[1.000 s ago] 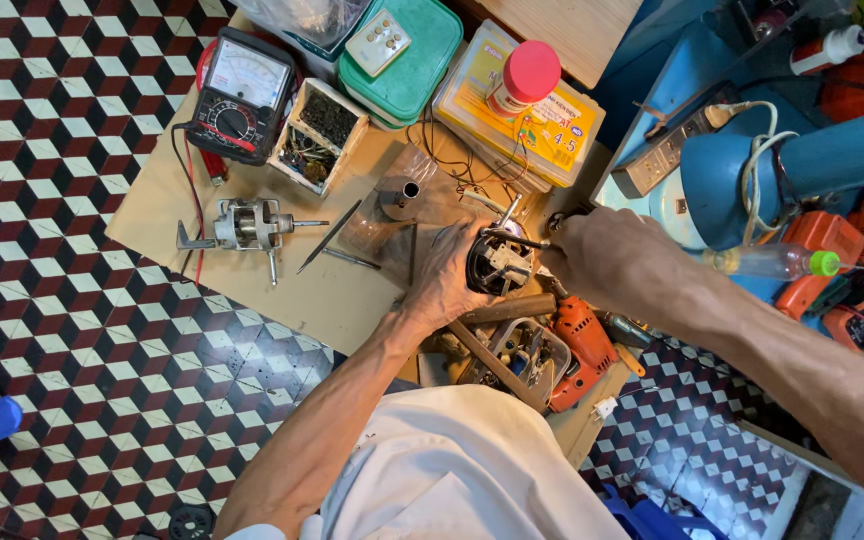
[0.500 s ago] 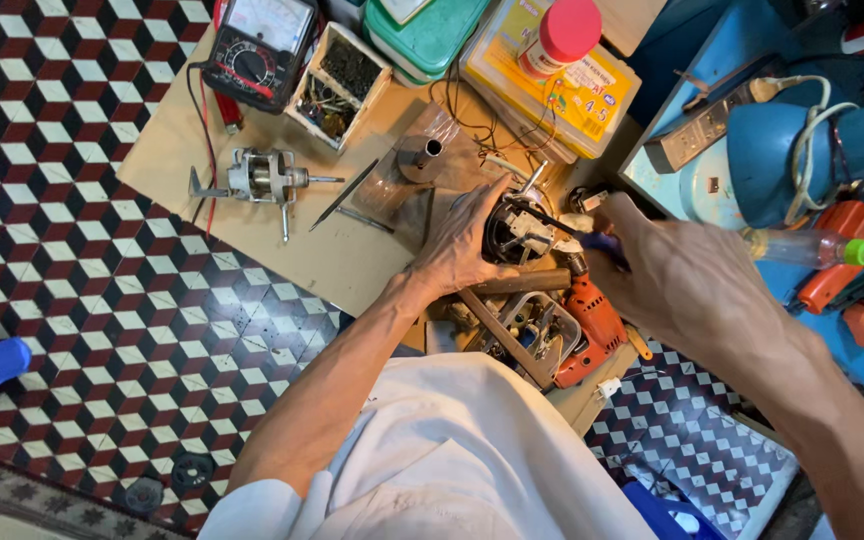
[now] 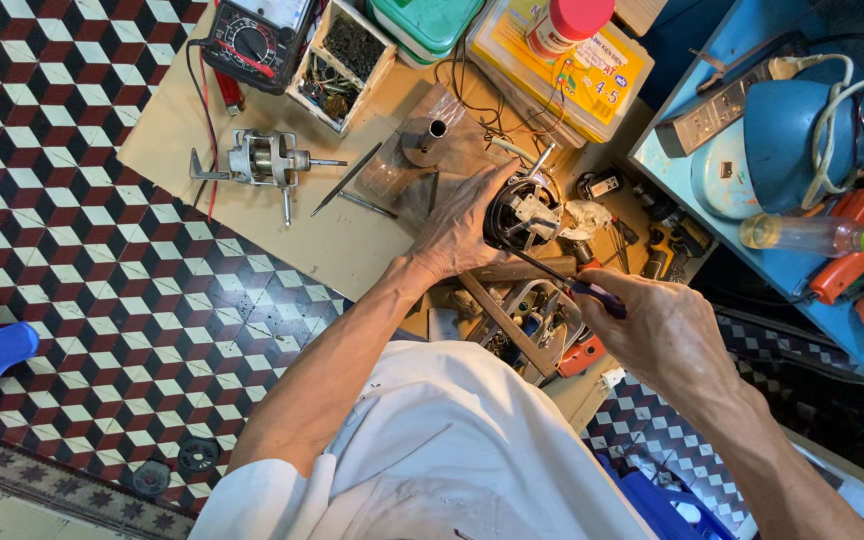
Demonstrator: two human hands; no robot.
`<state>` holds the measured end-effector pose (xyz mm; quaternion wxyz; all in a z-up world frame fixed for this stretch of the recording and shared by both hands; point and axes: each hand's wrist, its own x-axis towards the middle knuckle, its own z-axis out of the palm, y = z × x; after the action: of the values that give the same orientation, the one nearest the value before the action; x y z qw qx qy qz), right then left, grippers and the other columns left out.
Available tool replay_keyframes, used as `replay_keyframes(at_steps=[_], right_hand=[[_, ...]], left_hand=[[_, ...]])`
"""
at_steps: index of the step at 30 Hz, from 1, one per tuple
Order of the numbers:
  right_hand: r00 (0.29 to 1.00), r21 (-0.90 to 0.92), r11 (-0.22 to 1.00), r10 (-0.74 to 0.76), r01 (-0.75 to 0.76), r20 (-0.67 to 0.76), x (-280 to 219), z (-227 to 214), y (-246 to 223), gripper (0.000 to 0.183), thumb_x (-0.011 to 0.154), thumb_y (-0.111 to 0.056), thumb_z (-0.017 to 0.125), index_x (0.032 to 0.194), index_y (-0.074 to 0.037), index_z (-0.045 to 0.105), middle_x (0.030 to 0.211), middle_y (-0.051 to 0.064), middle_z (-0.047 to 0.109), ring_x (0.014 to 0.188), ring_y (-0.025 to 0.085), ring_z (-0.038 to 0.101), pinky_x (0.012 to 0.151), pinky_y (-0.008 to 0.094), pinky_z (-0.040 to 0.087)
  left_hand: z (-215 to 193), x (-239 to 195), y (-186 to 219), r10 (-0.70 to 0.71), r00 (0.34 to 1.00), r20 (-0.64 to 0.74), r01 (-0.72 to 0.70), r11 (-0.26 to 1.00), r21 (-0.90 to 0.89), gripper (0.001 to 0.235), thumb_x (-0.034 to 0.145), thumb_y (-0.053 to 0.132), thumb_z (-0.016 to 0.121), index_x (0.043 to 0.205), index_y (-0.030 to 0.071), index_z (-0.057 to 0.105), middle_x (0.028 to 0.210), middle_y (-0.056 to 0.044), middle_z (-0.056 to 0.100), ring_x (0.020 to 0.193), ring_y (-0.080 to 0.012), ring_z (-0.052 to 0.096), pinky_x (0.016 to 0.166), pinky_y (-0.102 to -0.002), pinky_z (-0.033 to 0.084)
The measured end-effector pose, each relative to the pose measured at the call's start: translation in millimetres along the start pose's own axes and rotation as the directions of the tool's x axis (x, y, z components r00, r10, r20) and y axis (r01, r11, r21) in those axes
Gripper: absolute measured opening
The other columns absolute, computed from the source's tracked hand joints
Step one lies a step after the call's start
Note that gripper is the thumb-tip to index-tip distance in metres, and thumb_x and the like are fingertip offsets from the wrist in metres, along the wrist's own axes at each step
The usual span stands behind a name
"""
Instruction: The person disassembles a small electrical motor, removes the rotor, and uses a cordless drill to tighten screws on the motor housing. They then use a screwdriver to adjust internal components and reassemble the motor parts on a cluttered workbench.
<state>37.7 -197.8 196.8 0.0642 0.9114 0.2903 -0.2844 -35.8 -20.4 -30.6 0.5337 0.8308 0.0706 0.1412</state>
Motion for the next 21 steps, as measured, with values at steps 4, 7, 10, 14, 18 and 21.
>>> replay_keyframes(at_steps=[4,7,10,14,18,21], right_hand=[[1.0,0.03,0.999,-0.013,0.013,0.0,0.5,-0.6,0.7,0.034,0.092,-0.035,0.072,0.122,-0.021,0.074,0.05,0.009,0.069,0.037,0.018,0.062,0.042,0.037,0.053],[0.995,-0.014,0.995,-0.096,0.095,-0.041,-0.5,-0.5,0.0,0.036,0.088,-0.037,0.073,0.119,-0.018,0.076,0.057,0.01,0.072,0.041,0.017,0.065,0.046,0.036,0.055],[0.982,-0.087,0.981,-0.18,0.174,-0.06,-2.3,0.2,-0.8,0.038,0.087,-0.036,0.072,0.12,-0.019,0.077,0.071,0.008,0.075,0.045,0.018,0.067,0.046,0.036,0.055],[0.983,-0.173,0.968,-0.186,0.183,0.0,-4.2,1.8,-1.6,0.04,0.089,-0.038,0.069,0.123,-0.019,0.075,0.077,0.004,0.073,0.047,0.018,0.067,0.044,0.035,0.055],[0.951,-0.194,0.941,-0.299,0.279,-0.081,-5.6,0.4,-3.4,0.038,0.091,-0.038,0.067,0.121,-0.018,0.076,0.076,0.005,0.072,0.047,0.019,0.065,0.043,0.036,0.053],[0.936,-0.256,0.915,-0.342,0.31,-0.087,-6.8,-2.8,-6.0,0.036,0.092,-0.038,0.065,0.12,-0.019,0.076,0.075,0.006,0.07,0.051,0.02,0.065,0.044,0.037,0.053]], left_hand=[[3.5,0.0,-1.9,-0.01,1.0,-0.005,0.01,1.0,0.009,0.122,0.059,0.035,0.096,0.159,0.02,0.026,0.158,-0.013,0.044,0.148,-0.0367,0.039,0.123,-0.046,0.034],[4.6,0.3,-3.3,0.004,1.0,-0.022,-0.003,1.0,0.018,0.121,0.062,0.034,0.096,0.16,0.02,0.026,0.159,-0.014,0.044,0.148,-0.0357,0.039,0.124,-0.046,0.035],[4.8,0.4,-3.6,0.005,1.0,-0.024,-0.004,1.0,0.023,0.118,0.065,0.035,0.095,0.16,0.02,0.026,0.16,-0.014,0.043,0.149,-0.0349,0.04,0.125,-0.046,0.035],[5.5,0.2,-2.4,-0.011,1.0,-0.016,0.011,1.0,0.02,0.12,0.062,0.043,0.095,0.158,0.021,0.026,0.158,-0.013,0.044,0.147,-0.0347,0.04,0.123,-0.046,0.035],[5.5,0.7,-1.4,-0.007,1.0,-0.025,0.008,0.999,0.034,0.118,0.068,0.048,0.094,0.16,0.022,0.025,0.159,-0.012,0.043,0.148,-0.0358,0.039,0.124,-0.047,0.035],[5.9,-0.3,-0.9,0.004,1.0,-0.029,-0.003,0.999,0.035,0.119,0.069,0.048,0.094,0.161,0.021,0.024,0.16,-0.012,0.043,0.149,-0.0355,0.039,0.125,-0.047,0.035]])
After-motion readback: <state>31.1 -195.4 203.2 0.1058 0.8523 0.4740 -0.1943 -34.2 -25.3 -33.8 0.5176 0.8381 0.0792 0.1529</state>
